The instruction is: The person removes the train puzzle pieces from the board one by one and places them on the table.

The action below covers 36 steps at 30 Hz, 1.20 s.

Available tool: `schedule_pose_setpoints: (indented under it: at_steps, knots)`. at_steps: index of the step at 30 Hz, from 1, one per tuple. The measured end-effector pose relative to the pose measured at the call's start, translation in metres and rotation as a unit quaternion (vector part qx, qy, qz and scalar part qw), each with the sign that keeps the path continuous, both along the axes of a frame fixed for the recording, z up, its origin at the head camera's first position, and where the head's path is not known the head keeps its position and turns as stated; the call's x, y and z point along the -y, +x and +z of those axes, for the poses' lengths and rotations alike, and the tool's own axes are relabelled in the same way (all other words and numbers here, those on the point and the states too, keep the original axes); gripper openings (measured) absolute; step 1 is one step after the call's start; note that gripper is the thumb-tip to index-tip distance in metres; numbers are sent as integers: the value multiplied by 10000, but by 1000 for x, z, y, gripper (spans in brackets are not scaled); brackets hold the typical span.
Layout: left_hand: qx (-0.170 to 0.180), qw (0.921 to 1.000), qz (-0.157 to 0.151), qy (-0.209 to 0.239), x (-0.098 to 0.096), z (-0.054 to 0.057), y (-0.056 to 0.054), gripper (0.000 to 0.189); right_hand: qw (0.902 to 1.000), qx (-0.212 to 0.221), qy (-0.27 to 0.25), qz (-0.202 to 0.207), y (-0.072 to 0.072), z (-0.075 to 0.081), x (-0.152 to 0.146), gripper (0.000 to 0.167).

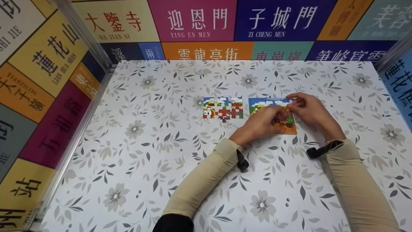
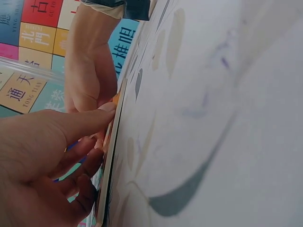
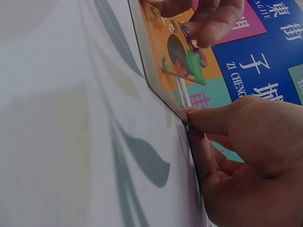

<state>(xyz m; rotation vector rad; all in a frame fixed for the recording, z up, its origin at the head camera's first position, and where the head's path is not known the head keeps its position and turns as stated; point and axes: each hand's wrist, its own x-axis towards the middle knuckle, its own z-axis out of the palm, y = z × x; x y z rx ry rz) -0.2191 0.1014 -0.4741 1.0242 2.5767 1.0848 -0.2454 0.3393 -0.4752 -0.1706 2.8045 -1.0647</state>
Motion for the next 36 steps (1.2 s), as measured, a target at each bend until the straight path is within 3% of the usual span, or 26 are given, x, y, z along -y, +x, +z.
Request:
schedule_pose_setpoints:
  at_steps: [11, 23, 29, 36]
  knots:
    - [-171, 9977, -4, -661, 0, 3, 3, 52, 9998, 212, 37, -7, -1, 2, 0, 48]
    - [-286, 9994, -192, -46, 6, 2, -2, 41, 9997, 228, 65, -59, -1, 1, 1, 48]
    - [-428, 9990, -67, 62, 24, 7, -2, 39, 9996, 266, 47, -82, 0, 1, 1, 47]
    - [-667, 9971, 293, 199, 58, 14, -4, 35, 9994, 322, -5, -100, 1, 1, 1, 48]
